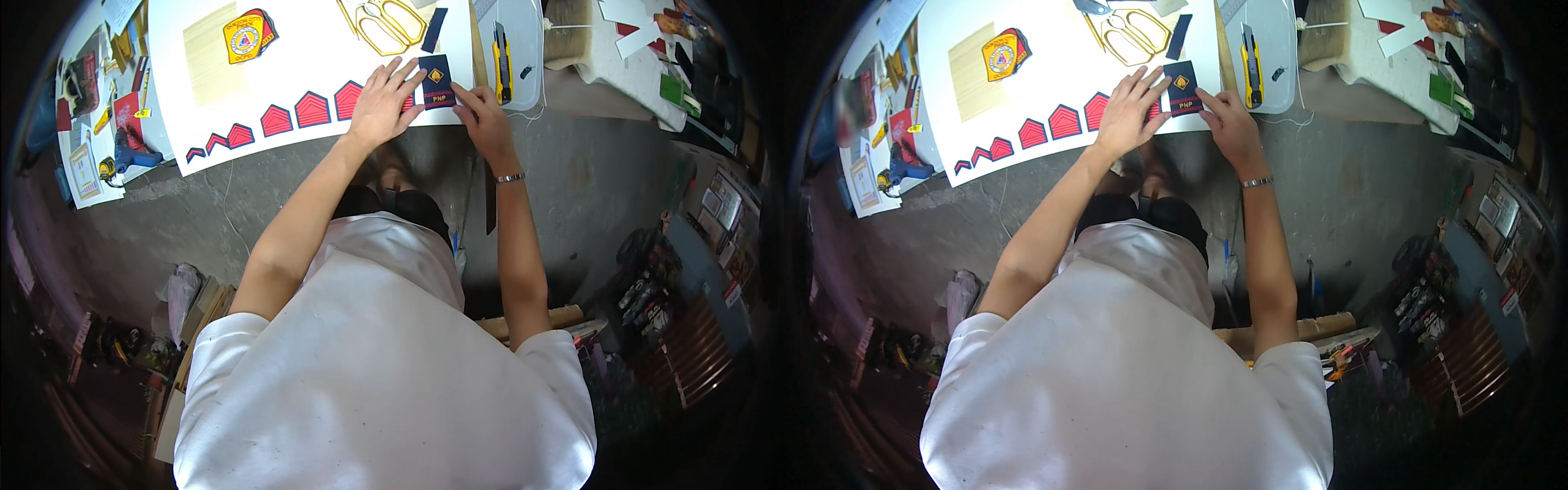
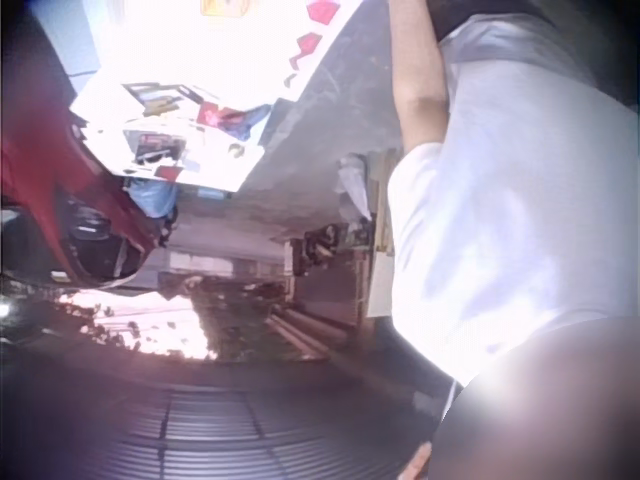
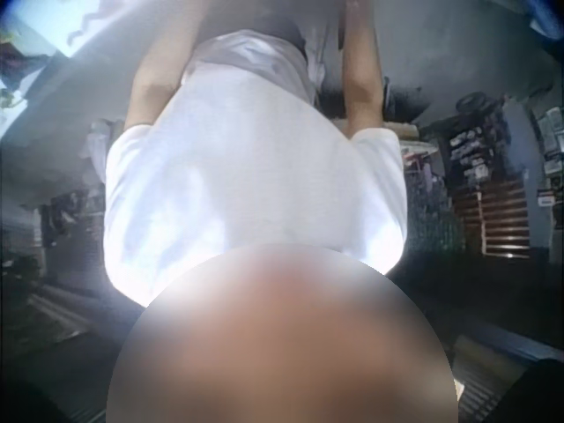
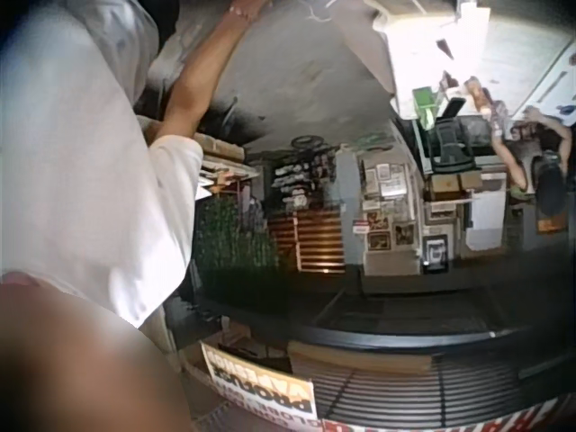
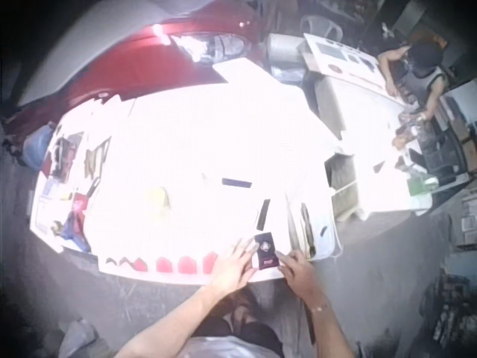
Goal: The person cuts red and blue insignia patches from a printed sheet using a utility knife, then applies hot glue to the back of each patch and presses them onto a white board in a row. The person repeats this process for several patches, aligning them carefully.
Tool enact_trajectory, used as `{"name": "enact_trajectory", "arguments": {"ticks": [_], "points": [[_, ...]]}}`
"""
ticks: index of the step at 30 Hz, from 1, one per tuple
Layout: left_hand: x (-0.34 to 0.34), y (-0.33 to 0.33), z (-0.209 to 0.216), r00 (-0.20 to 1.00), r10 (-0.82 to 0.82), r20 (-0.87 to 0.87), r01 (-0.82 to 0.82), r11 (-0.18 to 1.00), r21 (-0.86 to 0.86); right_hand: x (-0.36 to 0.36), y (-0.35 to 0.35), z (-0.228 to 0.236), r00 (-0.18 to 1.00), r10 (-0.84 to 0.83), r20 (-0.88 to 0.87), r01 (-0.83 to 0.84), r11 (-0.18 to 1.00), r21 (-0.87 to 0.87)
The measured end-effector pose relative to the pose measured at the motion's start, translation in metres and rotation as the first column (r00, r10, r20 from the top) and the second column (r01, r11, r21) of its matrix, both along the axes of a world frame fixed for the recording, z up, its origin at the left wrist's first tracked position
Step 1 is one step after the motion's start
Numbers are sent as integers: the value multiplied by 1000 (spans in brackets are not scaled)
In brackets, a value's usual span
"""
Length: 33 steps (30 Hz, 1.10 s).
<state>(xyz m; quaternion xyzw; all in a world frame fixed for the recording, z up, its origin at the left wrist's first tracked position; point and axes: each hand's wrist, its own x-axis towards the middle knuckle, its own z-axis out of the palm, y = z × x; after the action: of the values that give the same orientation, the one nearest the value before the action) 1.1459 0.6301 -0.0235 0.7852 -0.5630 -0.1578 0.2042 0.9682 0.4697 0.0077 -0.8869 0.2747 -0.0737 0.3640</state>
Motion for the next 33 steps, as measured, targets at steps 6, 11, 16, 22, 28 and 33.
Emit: {"name": "enact_trajectory", "arguments": {"ticks": [6, 11, 16, 22, 28, 33], "points": [[-3, 3, -10, 999, 7, -32, -9, 997, -80, -2, 10, -14, 1000, 15, -25, -17, 998, -62], [0, 2, -10, 999, -9, -38, 6, 997, -82, -5, 22, -19, 1000, 4, -4, -5, 986, -168], [2, 4, -10, 998, -30, -52, 26, 997, -79, 3, 16, -19, 999, 19, 48, -10, 984, -178], [0, 3, -10, 999, -18, -41, 14, 996, -84, 17, -1, -23, 995, 89, -48, -99, 948, -302], [1, 3, -12, 999, -21, -40, 18, 996, -92, 21, -11, -18, 981, 158, -114, -186, 933, -308], [1, 2, -11, 998, -11, -63, 4, 993, -115, 32, -13, -18, 984, 166, -60, -176, 927, -331]]}}
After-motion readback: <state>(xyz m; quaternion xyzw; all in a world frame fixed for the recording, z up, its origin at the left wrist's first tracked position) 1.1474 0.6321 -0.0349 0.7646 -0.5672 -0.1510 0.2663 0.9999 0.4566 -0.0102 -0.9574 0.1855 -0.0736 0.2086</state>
